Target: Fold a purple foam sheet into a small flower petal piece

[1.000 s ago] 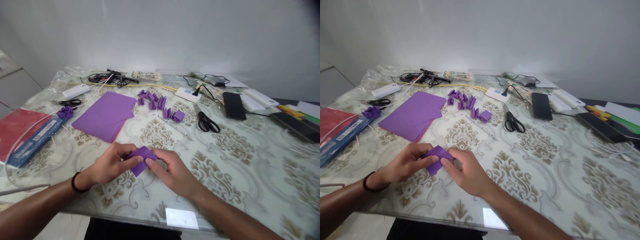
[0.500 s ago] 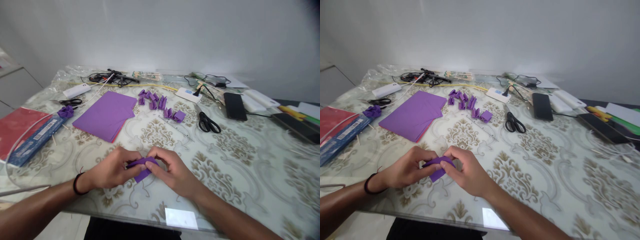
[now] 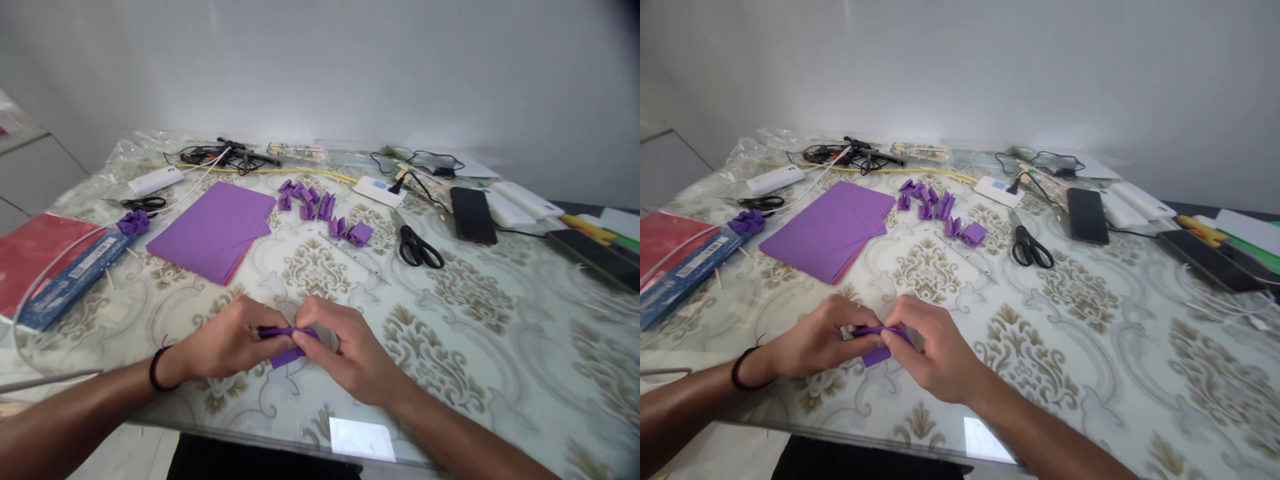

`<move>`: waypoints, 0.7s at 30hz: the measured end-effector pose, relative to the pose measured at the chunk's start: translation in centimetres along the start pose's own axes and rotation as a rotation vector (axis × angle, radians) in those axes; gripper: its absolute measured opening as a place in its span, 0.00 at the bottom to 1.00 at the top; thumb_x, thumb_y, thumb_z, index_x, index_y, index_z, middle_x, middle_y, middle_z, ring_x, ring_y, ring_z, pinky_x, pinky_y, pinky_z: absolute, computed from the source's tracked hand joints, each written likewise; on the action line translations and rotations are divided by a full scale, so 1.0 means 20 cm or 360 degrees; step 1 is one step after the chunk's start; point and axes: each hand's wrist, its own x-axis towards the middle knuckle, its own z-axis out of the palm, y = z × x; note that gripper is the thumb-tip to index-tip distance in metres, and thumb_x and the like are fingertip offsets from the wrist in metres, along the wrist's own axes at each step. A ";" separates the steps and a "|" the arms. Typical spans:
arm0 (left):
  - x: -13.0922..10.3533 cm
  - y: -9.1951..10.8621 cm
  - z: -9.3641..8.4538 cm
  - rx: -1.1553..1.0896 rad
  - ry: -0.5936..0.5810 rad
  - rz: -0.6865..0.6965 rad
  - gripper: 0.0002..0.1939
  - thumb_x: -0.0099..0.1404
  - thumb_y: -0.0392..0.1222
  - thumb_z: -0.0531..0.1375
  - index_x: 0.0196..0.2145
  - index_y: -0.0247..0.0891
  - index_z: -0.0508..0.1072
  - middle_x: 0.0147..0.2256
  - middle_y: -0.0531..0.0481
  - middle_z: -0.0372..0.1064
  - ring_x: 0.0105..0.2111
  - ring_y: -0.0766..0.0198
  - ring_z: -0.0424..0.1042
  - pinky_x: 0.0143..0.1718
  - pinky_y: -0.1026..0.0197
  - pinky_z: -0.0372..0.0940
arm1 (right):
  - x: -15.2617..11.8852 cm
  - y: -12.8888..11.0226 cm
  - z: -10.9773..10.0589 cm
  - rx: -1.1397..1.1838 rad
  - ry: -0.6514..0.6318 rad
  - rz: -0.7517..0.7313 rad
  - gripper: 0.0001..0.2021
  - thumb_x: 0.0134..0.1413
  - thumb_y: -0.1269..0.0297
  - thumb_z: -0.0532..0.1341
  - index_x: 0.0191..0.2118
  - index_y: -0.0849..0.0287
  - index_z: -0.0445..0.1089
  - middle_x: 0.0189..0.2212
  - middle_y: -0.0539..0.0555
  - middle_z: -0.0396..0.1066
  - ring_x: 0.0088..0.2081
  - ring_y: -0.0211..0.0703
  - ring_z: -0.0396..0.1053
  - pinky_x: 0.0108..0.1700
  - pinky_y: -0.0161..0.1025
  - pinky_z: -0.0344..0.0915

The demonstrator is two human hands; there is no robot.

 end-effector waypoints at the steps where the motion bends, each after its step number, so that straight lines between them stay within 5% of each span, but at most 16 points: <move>1: 0.00 0.00 0.00 -0.0052 0.0035 -0.0001 0.15 0.75 0.43 0.63 0.30 0.35 0.78 0.25 0.53 0.73 0.24 0.69 0.65 0.28 0.65 0.59 | 0.00 0.00 0.00 0.0006 0.0028 -0.0002 0.08 0.67 0.69 0.60 0.33 0.54 0.67 0.29 0.50 0.67 0.32 0.43 0.67 0.36 0.41 0.63; 7: 0.01 -0.01 -0.01 -0.0248 0.0279 0.0126 0.05 0.71 0.38 0.67 0.37 0.38 0.85 0.34 0.47 0.83 0.34 0.62 0.78 0.37 0.63 0.70 | 0.00 -0.01 -0.01 -0.0078 0.0111 -0.0011 0.08 0.65 0.70 0.60 0.33 0.54 0.66 0.28 0.49 0.66 0.30 0.41 0.66 0.35 0.40 0.63; 21: -0.02 0.00 -0.01 -0.0086 0.0259 0.0228 0.06 0.73 0.35 0.64 0.41 0.39 0.84 0.37 0.46 0.83 0.35 0.62 0.79 0.37 0.62 0.70 | -0.01 0.01 0.01 -0.0106 0.0140 -0.0122 0.07 0.66 0.73 0.61 0.36 0.55 0.70 0.30 0.50 0.69 0.32 0.41 0.68 0.36 0.40 0.66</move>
